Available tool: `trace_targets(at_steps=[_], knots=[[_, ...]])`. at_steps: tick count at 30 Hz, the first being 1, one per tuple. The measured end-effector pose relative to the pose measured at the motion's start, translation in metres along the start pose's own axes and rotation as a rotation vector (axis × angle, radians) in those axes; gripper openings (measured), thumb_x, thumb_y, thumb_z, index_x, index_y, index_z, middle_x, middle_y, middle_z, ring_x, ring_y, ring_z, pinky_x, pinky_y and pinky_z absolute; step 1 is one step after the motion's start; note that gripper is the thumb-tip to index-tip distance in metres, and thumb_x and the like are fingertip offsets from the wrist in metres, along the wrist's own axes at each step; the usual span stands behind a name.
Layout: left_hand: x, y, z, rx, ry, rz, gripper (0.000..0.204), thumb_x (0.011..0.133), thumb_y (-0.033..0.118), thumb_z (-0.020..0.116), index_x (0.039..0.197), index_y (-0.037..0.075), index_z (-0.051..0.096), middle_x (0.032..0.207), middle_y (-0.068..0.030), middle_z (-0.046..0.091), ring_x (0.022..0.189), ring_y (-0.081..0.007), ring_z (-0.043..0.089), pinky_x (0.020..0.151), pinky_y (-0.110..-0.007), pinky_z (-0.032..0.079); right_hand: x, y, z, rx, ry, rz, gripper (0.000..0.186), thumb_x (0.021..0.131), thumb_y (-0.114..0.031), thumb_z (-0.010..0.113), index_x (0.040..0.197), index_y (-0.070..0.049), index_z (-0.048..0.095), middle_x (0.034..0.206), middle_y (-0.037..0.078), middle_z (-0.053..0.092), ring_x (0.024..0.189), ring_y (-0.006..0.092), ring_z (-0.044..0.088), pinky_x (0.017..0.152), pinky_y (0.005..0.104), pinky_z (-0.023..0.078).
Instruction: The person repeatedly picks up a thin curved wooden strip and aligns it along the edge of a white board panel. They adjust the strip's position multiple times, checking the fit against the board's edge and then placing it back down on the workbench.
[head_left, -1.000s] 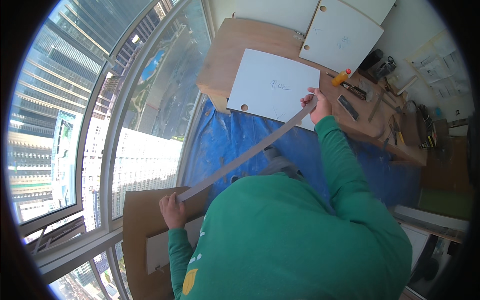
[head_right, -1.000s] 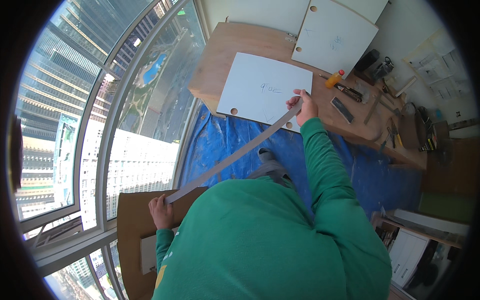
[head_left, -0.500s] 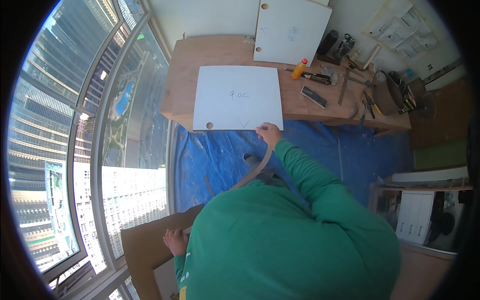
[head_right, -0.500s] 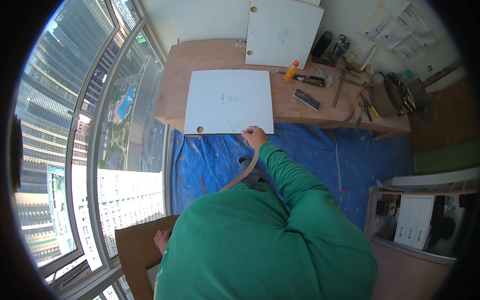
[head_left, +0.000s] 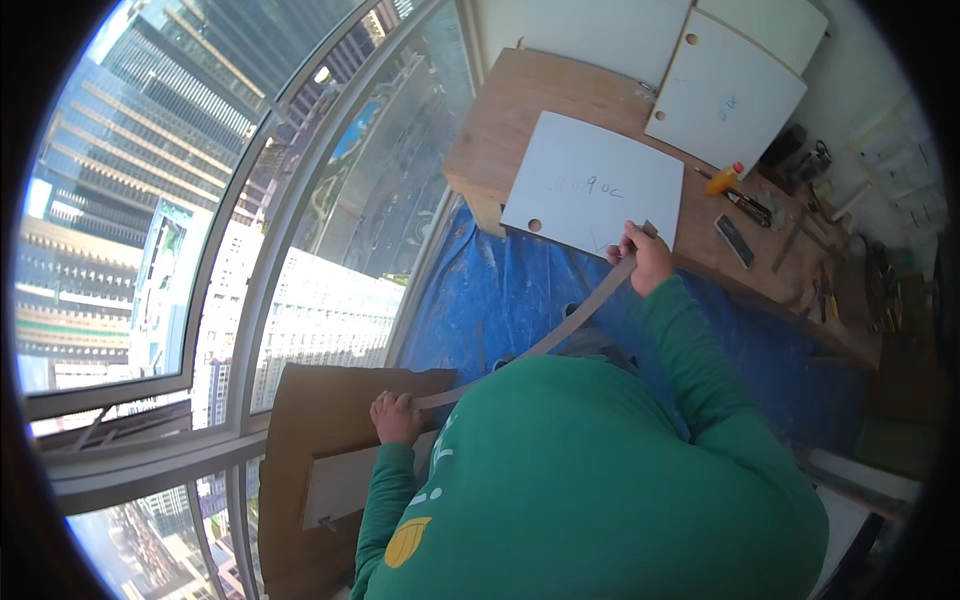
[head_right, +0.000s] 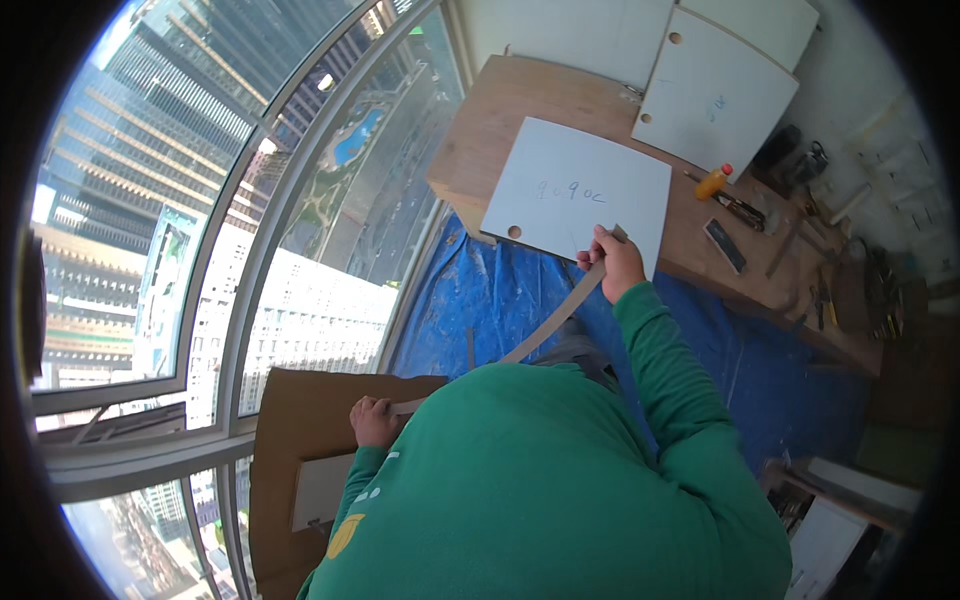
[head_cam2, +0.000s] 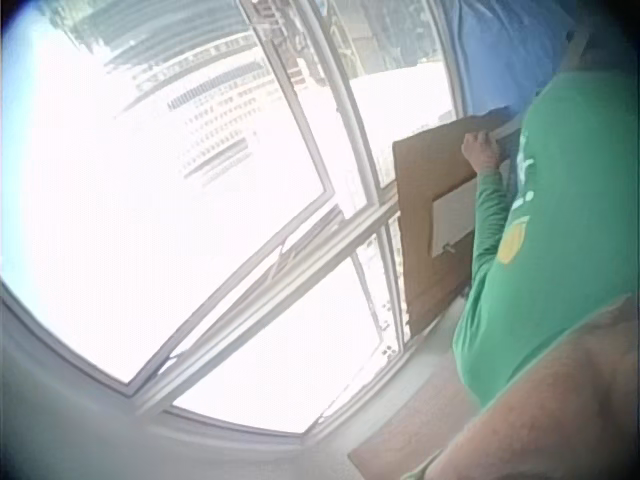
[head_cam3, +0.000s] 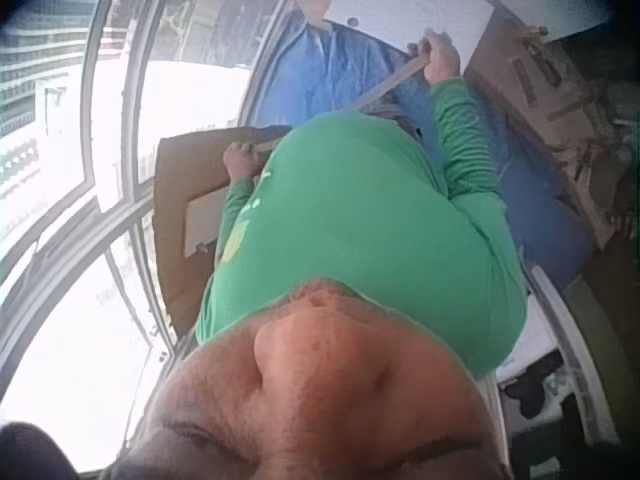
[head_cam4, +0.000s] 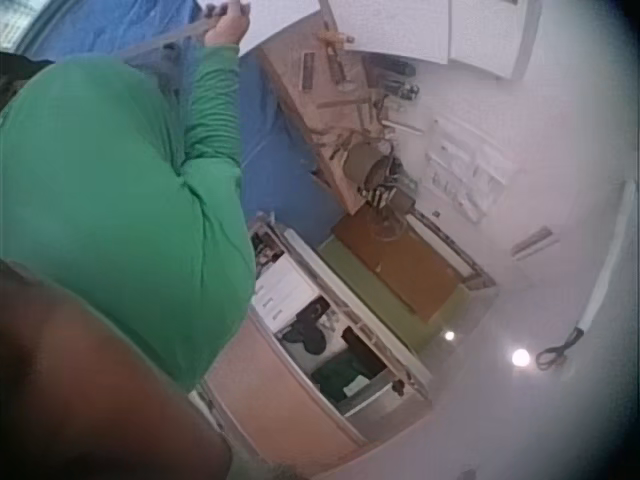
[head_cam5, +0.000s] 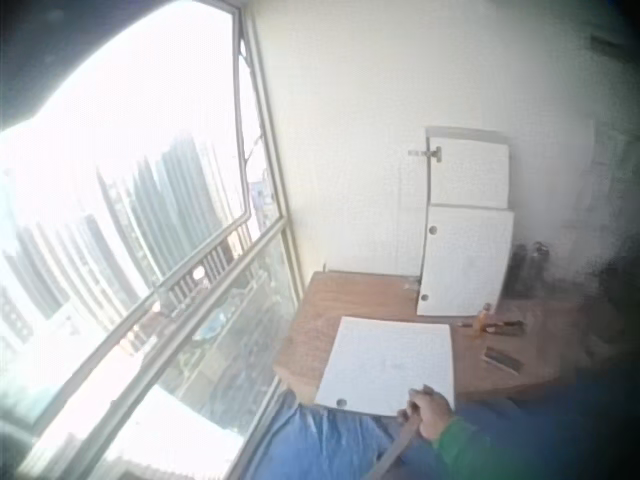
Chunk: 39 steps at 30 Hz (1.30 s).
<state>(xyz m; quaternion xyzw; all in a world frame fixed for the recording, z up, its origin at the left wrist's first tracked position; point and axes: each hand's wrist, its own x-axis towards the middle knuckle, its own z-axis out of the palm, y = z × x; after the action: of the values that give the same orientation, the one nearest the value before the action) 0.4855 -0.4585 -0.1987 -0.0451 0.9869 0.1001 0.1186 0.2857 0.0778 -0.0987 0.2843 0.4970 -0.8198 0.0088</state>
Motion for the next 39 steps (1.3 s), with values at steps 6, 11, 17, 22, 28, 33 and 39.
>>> trace_targets(at_steps=[6,11,17,22,28,33,39], knots=[[-0.034,0.009,0.01,-0.045,-0.008,-0.139,0.037,0.082,0.023,0.073,0.118,0.015,0.074,0.126,-0.0096,0.062,0.142,-0.0331,0.044,0.123,-0.058,0.027,-0.01,0.017,0.027,-0.495,-0.251,-0.123,0.03,0.11,-0.03,0.054,0.095,-0.006,0.065,0.088,0.004,0.065,0.097,0.0184,0.064,0.089,0.035,0.05],[-0.074,0.015,0.038,-0.083,-0.074,-0.308,0.04,0.084,0.023,0.073,0.124,0.015,0.071,0.132,-0.0107,0.06,0.146,-0.0324,0.039,0.124,-0.058,0.023,-0.016,0.027,0.075,-0.797,-0.479,-0.18,0.037,0.112,-0.031,0.049,0.097,-0.003,0.068,0.094,0.004,0.069,0.095,0.0142,0.059,0.093,0.032,0.045],[-0.112,0.011,0.061,-0.115,-0.144,-0.44,0.046,0.084,0.024,0.075,0.129,0.017,0.068,0.135,-0.0099,0.058,0.147,-0.032,0.039,0.125,-0.058,0.023,-0.015,0.042,0.111,-0.82,-0.617,-0.123,0.036,0.111,-0.029,0.053,0.087,-0.005,0.063,0.084,0.004,0.063,0.092,0.0165,0.063,0.092,0.0337,0.048],[-0.132,-0.001,0.078,-0.218,-0.032,-0.405,0.046,0.087,0.026,0.074,0.131,0.017,0.067,0.149,-0.0103,0.052,0.147,-0.0337,0.04,0.123,-0.058,0.027,-0.029,0.048,0.13,-0.672,-0.648,-0.028,0.032,0.107,-0.025,0.062,0.08,-0.008,0.055,0.074,0.001,0.052,0.082,0.0181,0.066,0.082,0.0354,0.054],[-0.118,0.002,0.083,-0.386,0.286,-0.406,0.029,0.094,0.024,0.067,0.12,0.01,0.069,0.142,-0.0138,0.059,0.137,-0.0355,0.05,0.117,-0.054,0.036,-0.034,0.056,0.142,-0.648,-0.667,-0.017,0.03,0.106,-0.022,0.064,0.081,-0.008,0.055,0.074,0.001,0.051,0.08,0.0177,0.065,0.08,0.0351,0.055],[-0.108,0.003,0.09,-0.661,0.178,-0.534,0.027,0.101,0.027,0.057,0.1,0.002,0.067,0.11,-0.0214,0.067,0.11,-0.0423,0.061,0.097,-0.054,0.047,-0.031,0.066,0.144,-0.762,-0.691,-0.053,0.03,0.106,-0.021,0.063,0.081,-0.007,0.055,0.074,0.001,0.053,0.079,0.0156,0.062,0.081,0.0329,0.053],[-0.121,0.02,0.099,-0.749,0.072,-0.58,0.036,0.103,0.032,0.052,0.094,0.0,0.065,0.1,-0.024,0.067,0.1,-0.0451,0.062,0.089,-0.054,0.048,-0.034,0.075,0.147,-0.806,-0.732,-0.084,0.025,0.105,-0.019,0.063,0.084,-0.007,0.058,0.077,0.0,0.056,0.079,0.0117,0.06,0.079,0.0285,0.05]])
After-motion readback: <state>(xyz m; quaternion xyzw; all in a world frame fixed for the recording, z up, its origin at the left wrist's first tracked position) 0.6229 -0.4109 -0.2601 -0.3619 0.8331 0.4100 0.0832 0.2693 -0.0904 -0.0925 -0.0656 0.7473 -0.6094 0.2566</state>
